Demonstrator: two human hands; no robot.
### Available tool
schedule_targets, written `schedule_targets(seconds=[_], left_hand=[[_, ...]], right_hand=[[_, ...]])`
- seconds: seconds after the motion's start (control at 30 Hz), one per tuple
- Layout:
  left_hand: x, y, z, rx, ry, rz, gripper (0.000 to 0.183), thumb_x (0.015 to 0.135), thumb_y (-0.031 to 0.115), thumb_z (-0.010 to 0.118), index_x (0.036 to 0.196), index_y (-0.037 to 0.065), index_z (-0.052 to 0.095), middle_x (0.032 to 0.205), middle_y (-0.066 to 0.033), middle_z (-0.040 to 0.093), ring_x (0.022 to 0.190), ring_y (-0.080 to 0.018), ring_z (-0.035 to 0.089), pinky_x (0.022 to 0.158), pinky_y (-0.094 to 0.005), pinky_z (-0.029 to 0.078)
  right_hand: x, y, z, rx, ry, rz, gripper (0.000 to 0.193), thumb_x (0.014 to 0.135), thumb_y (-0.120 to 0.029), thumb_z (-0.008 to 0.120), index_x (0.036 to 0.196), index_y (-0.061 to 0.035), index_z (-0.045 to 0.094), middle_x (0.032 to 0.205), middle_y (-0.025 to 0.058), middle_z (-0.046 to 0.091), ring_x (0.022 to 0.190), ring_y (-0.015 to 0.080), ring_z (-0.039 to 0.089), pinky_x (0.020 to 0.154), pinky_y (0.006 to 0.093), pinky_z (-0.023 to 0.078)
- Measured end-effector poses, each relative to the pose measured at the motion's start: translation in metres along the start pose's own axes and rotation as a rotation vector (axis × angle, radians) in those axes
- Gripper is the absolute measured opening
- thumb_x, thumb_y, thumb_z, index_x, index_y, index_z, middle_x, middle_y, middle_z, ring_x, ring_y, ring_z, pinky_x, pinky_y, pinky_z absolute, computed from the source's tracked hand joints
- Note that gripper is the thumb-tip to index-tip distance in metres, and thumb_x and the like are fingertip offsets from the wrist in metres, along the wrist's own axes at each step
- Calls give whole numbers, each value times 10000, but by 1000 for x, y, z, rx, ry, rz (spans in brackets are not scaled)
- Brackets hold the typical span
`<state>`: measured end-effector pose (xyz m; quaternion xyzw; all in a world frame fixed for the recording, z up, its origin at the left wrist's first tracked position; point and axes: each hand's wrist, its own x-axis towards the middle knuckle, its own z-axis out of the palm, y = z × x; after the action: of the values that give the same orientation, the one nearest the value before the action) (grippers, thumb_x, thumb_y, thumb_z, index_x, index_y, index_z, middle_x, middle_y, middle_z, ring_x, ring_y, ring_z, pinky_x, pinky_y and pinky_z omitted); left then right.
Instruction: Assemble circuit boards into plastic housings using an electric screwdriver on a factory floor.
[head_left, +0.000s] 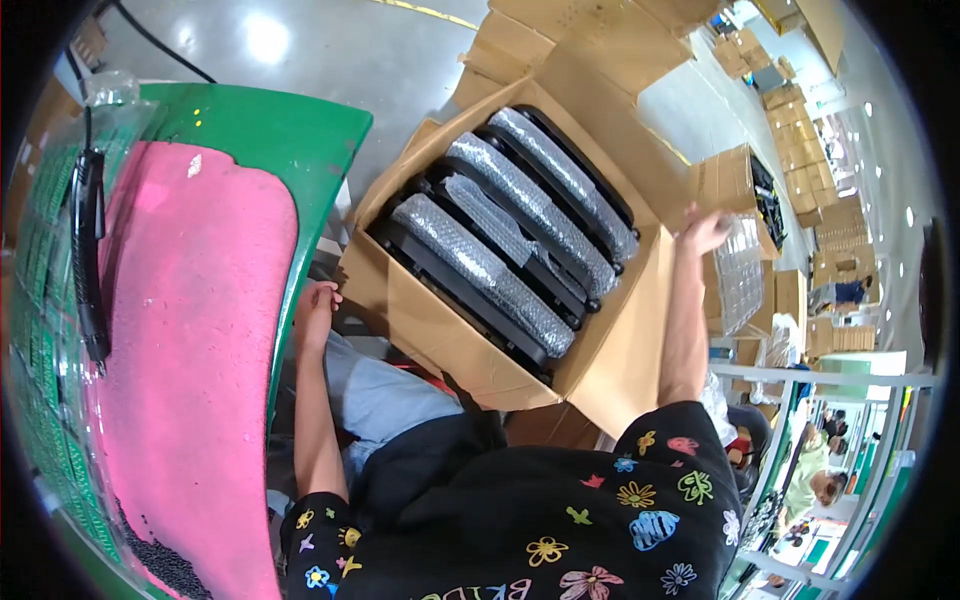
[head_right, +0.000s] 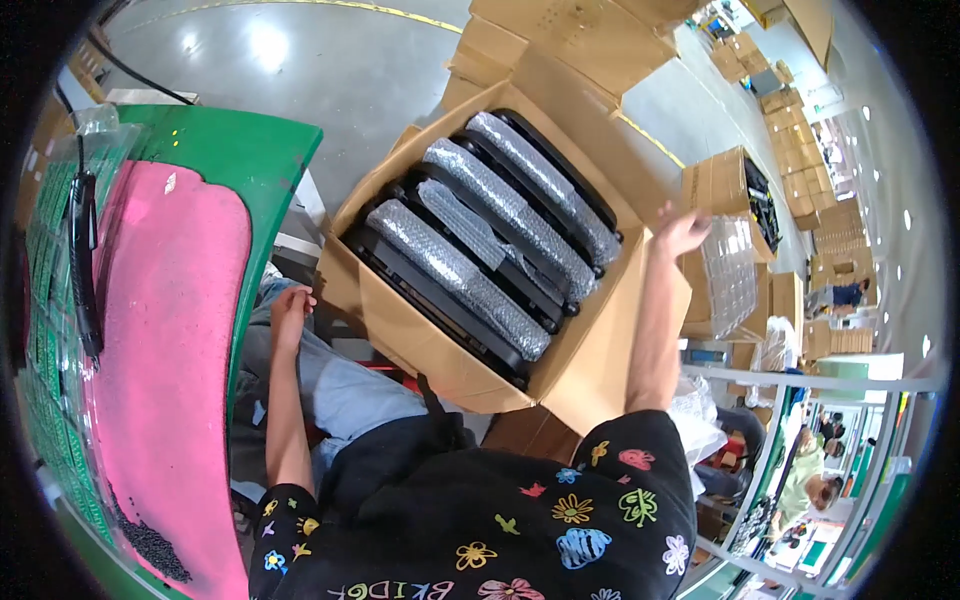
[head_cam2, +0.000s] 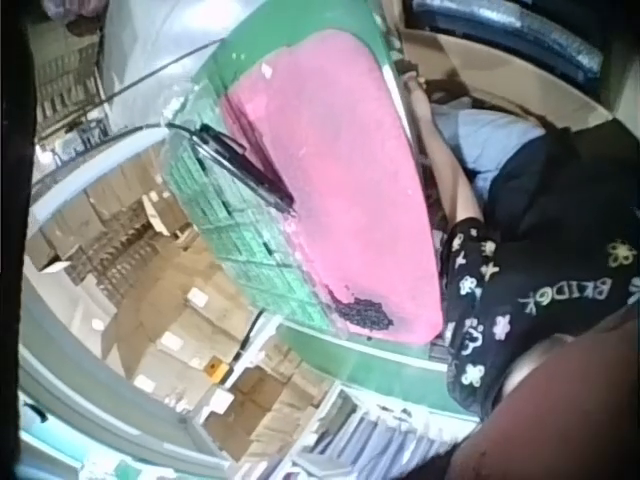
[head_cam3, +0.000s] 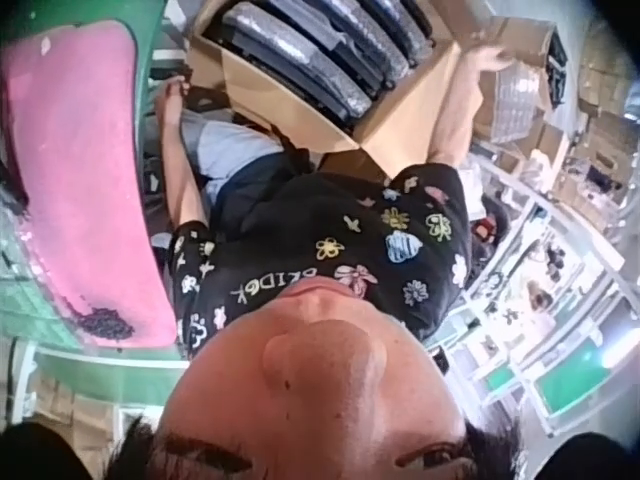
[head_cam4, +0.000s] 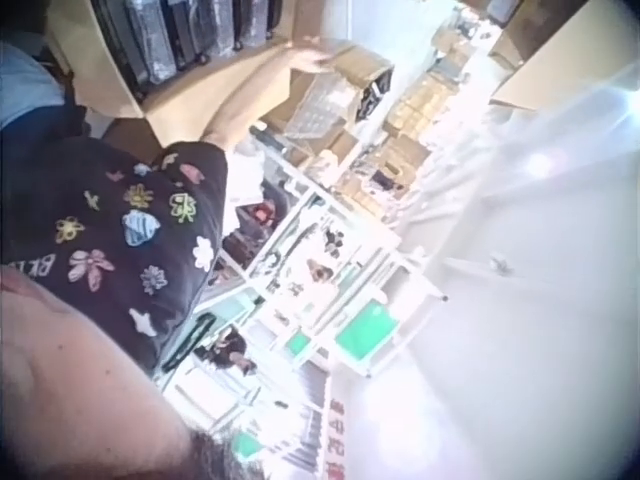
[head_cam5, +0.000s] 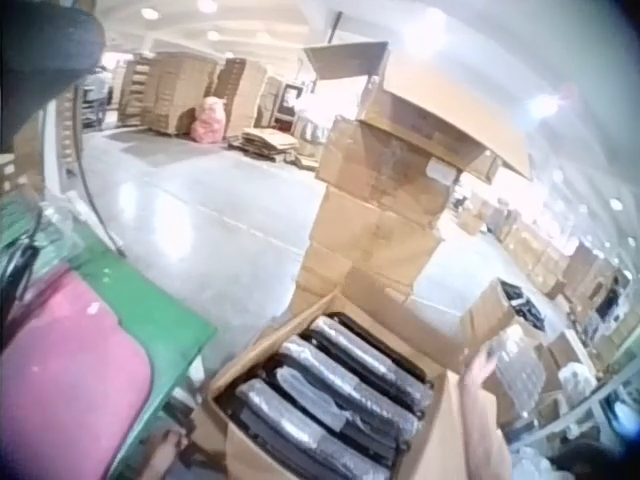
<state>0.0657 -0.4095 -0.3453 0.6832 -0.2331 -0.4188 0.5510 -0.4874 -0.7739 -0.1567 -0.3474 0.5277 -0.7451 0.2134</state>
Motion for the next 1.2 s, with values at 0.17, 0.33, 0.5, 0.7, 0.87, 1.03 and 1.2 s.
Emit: schedule_targets(seconds=[0.17, 0.33, 0.5, 0.7, 0.87, 1.03, 1.2], left_hand=[[0, 4, 7, 10, -40, 43, 177, 965, 86, 498, 969, 5, 655, 767, -41, 648, 623, -95, 545, 585, -236, 442], [-56, 57, 45, -19, -288, 179, 191, 940, 65, 557, 1094, -19, 633, 918, -63, 694, 817, -124, 646, 740, -251, 510], [-146, 132, 88, -445, -594, 11, 301, 950, 51, 573, 1240, -17, 537, 1097, -71, 642, 941, -116, 600, 806, -268, 498], [-212, 135, 45, -467, -356, 37, 293, 917, -29, 594, 1202, -53, 531, 1084, -86, 622, 930, -137, 606, 820, -263, 499], [-312, 198, -23, -207, 139, 223, 291, 800, -49, 691, 1064, -47, 570, 944, -145, 654, 862, -213, 657, 775, -301, 533], [-411, 207, -160, 91, 1156, 628, 356, 927, 111, 597, 1229, -53, 505, 1081, -160, 560, 920, -194, 551, 811, -294, 456], [-482, 187, -218, 778, 1779, 234, 187, 953, 116, 579, 1072, -11, 510, 954, -70, 530, 855, -154, 519, 774, -271, 440]], right_hand=[[-19, -104, 29, -147, -427, -187, 350, 1025, -231, 439, 1276, 9, 392, 1072, 223, 664, 565, 207, 637, 524, 300, 544], [-192, -92, 38, -66, -944, 265, 650, 1000, -552, 350, 1328, 4, 429, 1133, 179, 652, 881, 232, 683, 690, 295, 555], [-384, -99, 13, 68, -1646, 566, 907, 898, -702, 394, 1460, -3, 258, 1445, 159, 411, 1285, 281, 457, 1021, 430, 406], [-419, -113, 14, 183, -1981, 426, 717, 893, -525, 592, 1378, -29, 409, 1447, 139, 397, 1298, 250, 442, 1043, 402, 384], [-347, -32, 26, -600, -1637, 5, 555, 795, -215, 735, 1253, -1, 505, 1187, 198, 588, 1177, 332, 542, 1008, 412, 421], [-352, 63, -5, -934, -1829, -473, 682, 853, -171, 655, 1384, 106, 328, 1333, 296, 474, 1243, 415, 463, 1055, 442, 375], [-360, 87, 2, -1071, -1671, -129, 435, 1002, -291, 384, 1252, 64, 404, 1304, 295, 502, 1200, 371, 487, 1038, 413, 365]])
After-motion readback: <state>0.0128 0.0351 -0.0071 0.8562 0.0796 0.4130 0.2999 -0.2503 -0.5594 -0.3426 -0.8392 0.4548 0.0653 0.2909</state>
